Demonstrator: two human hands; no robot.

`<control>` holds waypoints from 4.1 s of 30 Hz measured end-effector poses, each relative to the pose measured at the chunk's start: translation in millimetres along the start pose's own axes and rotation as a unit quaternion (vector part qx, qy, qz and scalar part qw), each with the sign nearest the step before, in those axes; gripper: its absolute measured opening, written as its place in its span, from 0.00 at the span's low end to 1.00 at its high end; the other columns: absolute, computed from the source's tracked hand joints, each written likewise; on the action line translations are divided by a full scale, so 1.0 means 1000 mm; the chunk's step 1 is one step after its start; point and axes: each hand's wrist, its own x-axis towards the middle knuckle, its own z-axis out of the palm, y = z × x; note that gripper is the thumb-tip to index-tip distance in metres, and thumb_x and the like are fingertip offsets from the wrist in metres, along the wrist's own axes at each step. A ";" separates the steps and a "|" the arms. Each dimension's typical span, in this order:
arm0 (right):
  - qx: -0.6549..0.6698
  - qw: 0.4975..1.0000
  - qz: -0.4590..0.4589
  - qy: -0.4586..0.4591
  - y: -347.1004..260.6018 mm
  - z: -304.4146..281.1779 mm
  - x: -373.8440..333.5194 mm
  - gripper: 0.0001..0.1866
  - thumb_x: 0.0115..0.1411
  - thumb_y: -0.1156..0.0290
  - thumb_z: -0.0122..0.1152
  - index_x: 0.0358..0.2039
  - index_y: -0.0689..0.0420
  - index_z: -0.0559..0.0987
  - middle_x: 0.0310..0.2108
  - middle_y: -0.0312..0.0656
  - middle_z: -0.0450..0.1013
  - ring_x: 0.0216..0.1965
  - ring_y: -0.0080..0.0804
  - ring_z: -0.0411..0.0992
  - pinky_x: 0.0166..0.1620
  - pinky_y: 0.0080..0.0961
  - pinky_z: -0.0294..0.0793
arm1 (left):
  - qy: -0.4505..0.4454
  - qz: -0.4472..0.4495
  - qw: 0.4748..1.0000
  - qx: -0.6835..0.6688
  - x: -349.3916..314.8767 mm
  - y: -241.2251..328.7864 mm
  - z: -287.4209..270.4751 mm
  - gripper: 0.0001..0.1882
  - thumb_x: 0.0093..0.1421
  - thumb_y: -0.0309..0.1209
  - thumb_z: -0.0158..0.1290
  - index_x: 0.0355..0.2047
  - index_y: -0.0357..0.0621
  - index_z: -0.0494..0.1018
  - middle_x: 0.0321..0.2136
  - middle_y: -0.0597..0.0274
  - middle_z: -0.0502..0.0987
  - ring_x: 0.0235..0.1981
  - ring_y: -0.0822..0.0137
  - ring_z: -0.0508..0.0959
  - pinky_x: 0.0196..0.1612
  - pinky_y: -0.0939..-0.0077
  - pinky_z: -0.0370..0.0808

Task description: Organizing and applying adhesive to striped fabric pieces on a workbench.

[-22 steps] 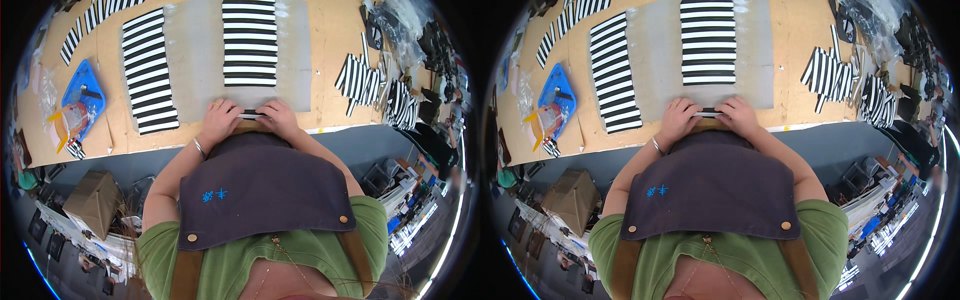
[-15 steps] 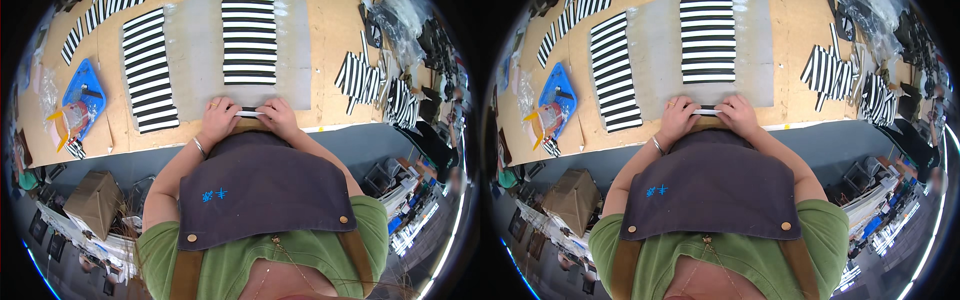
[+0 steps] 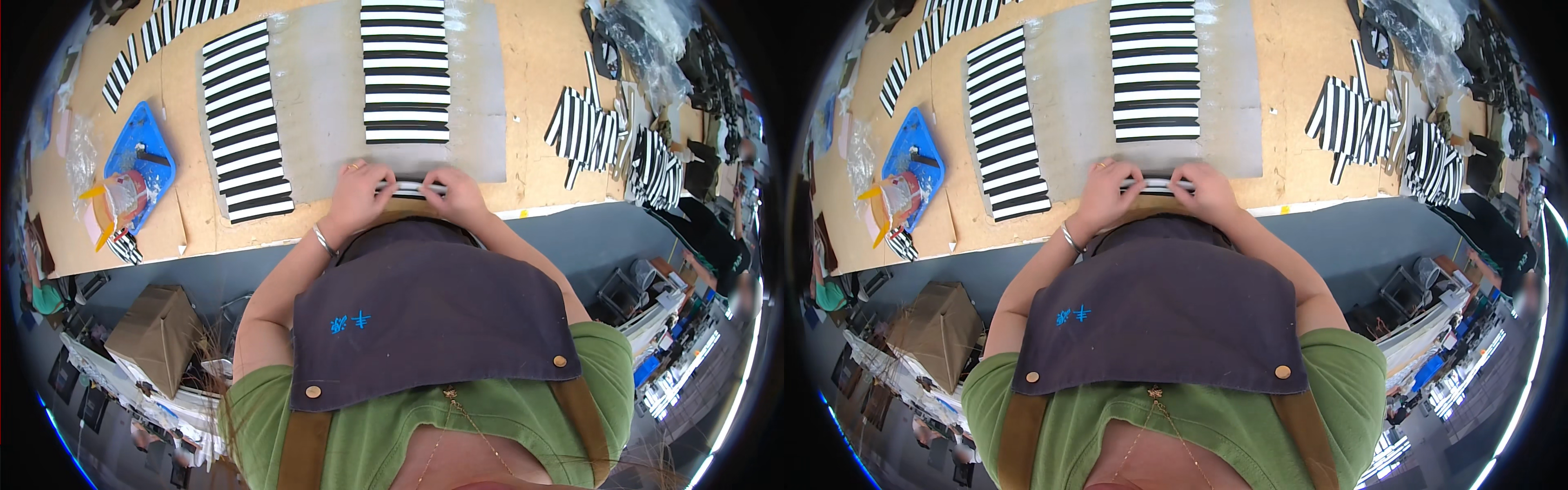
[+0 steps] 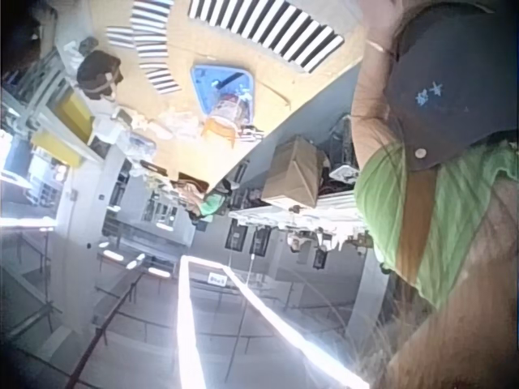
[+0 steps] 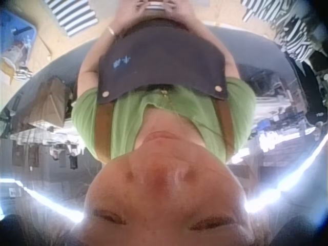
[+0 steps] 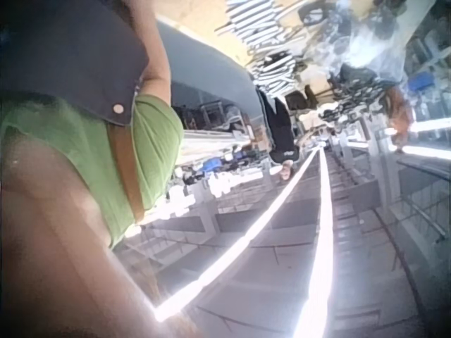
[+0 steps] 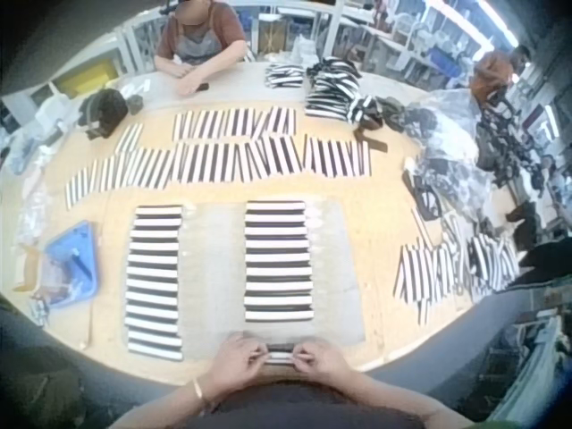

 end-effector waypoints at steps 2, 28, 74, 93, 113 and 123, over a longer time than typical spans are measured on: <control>0.116 0.982 0.133 0.072 0.003 -0.001 0.010 0.05 0.51 0.74 0.63 0.29 0.56 0.76 0.27 0.40 0.74 0.25 0.38 0.69 0.31 0.29 0.70 | 0.028 -0.013 0.999 0.012 0.011 -0.006 0.000 0.05 0.52 0.30 0.57 0.25 0.50 0.72 0.21 0.67 0.72 0.29 0.64 0.71 0.39 0.67 0.63; -0.019 0.970 0.130 0.206 0.013 -0.001 0.028 0.07 0.50 0.71 0.66 0.30 0.54 0.78 0.29 0.38 0.70 0.23 0.31 0.69 0.25 0.27 0.69 | 0.157 -0.012 0.980 0.122 0.023 -0.013 -0.001 0.06 0.50 0.32 0.60 0.27 0.51 0.73 0.28 0.68 0.70 0.33 0.62 0.70 0.36 0.67 0.66; -0.084 0.987 0.036 0.134 0.006 0.005 -0.001 0.10 0.46 0.69 0.69 0.28 0.53 0.77 0.29 0.38 0.70 0.28 0.35 0.71 0.30 0.29 0.72 | 0.070 0.047 0.986 0.142 -0.013 -0.008 0.008 0.10 0.48 0.35 0.61 0.31 0.53 0.74 0.31 0.68 0.68 0.37 0.62 0.69 0.38 0.67 0.65; 0.032 0.979 0.109 0.167 0.016 -0.034 -0.045 0.07 0.52 0.73 0.65 0.29 0.56 0.75 0.29 0.40 0.74 0.29 0.33 0.72 0.36 0.26 0.71 | 0.053 0.013 0.995 0.080 -0.035 -0.014 0.005 0.10 0.50 0.33 0.59 0.33 0.51 0.73 0.32 0.67 0.70 0.38 0.61 0.70 0.40 0.68 0.66; -0.129 0.985 0.003 0.115 0.002 0.012 -0.018 0.12 0.44 0.68 0.69 0.27 0.54 0.75 0.31 0.39 0.68 0.36 0.41 0.67 0.39 0.35 0.67 | -0.013 0.032 0.990 0.134 -0.021 -0.020 -0.004 0.08 0.48 0.32 0.60 0.27 0.51 0.71 0.29 0.67 0.69 0.37 0.61 0.70 0.42 0.66 0.65; 0.042 0.986 0.159 0.018 0.001 0.005 -0.025 0.06 0.53 0.69 0.63 0.29 0.56 0.76 0.25 0.40 0.72 0.22 0.33 0.69 0.28 0.27 0.69 | 0.017 0.028 0.998 0.060 -0.029 -0.016 -0.002 0.08 0.52 0.32 0.59 0.31 0.48 0.73 0.26 0.67 0.72 0.35 0.61 0.70 0.41 0.68 0.65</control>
